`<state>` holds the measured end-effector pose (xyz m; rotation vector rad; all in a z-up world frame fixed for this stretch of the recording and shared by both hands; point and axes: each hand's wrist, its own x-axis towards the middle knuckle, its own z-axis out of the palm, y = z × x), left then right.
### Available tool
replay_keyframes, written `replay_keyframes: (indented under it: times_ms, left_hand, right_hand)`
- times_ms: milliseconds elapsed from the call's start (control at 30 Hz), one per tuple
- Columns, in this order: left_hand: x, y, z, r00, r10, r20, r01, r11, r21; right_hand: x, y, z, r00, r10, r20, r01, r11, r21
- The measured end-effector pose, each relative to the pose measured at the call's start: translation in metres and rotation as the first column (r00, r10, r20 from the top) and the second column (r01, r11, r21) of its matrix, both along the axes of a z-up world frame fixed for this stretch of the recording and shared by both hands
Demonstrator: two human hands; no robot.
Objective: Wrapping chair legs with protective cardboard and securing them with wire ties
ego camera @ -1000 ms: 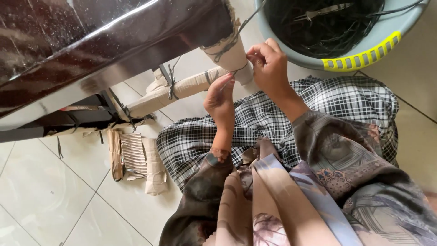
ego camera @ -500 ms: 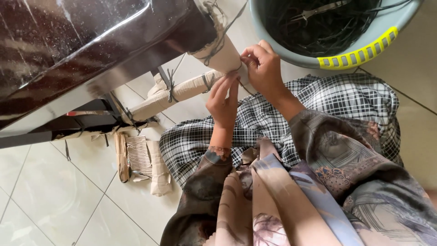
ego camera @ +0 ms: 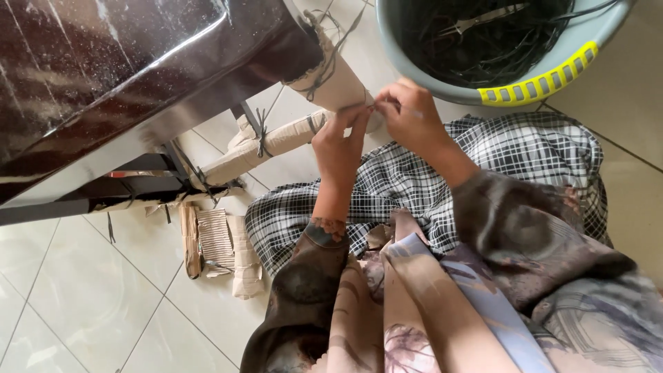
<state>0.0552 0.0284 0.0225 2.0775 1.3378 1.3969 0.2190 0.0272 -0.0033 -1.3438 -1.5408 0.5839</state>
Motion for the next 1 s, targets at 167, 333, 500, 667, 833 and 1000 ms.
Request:
replay_keyframes:
  times_ms: [167, 333, 500, 667, 833, 1000]
  left_hand:
    - [-0.005, -0.001, 0.001, 0.997, -0.034, -0.075, 0.035, 0.999, 0.010]
    - [-0.007, -0.003, 0.013, 0.986, -0.072, -0.150, 0.079, 0.996, 0.038]
    - [-0.012, 0.000, -0.001, 0.986, -0.062, -0.154, 0.071, 0.996, 0.059]
    - [-0.012, -0.001, 0.008, 0.981, -0.048, -0.186, 0.059, 0.997, 0.054]
    - [-0.012, -0.002, 0.005, 0.986, -0.053, -0.160, 0.059, 0.998, 0.030]
    - [-0.010, -0.006, -0.008, 1.000, -0.001, -0.003, 0.001, 1.000, -0.015]
  right_hand:
    - [0.003, -0.023, 0.032, 0.981, 0.061, -0.186, -0.128, 0.918, -0.375]
    - [-0.004, -0.024, 0.048, 0.900, 0.045, -0.433, -0.224, 0.900, -0.373]
    - [-0.005, -0.026, 0.066, 0.917, 0.076, -0.392, -0.207, 0.930, -0.303]
    - [-0.014, -0.025, 0.080, 0.982, 0.102, -0.157, -0.079, 0.986, 0.144]
    - [-0.013, -0.018, 0.045, 0.998, 0.058, -0.028, -0.051, 0.975, 0.217]
    - [-0.017, -0.022, 0.041, 0.980, -0.003, -0.199, 0.025, 0.994, 0.108]
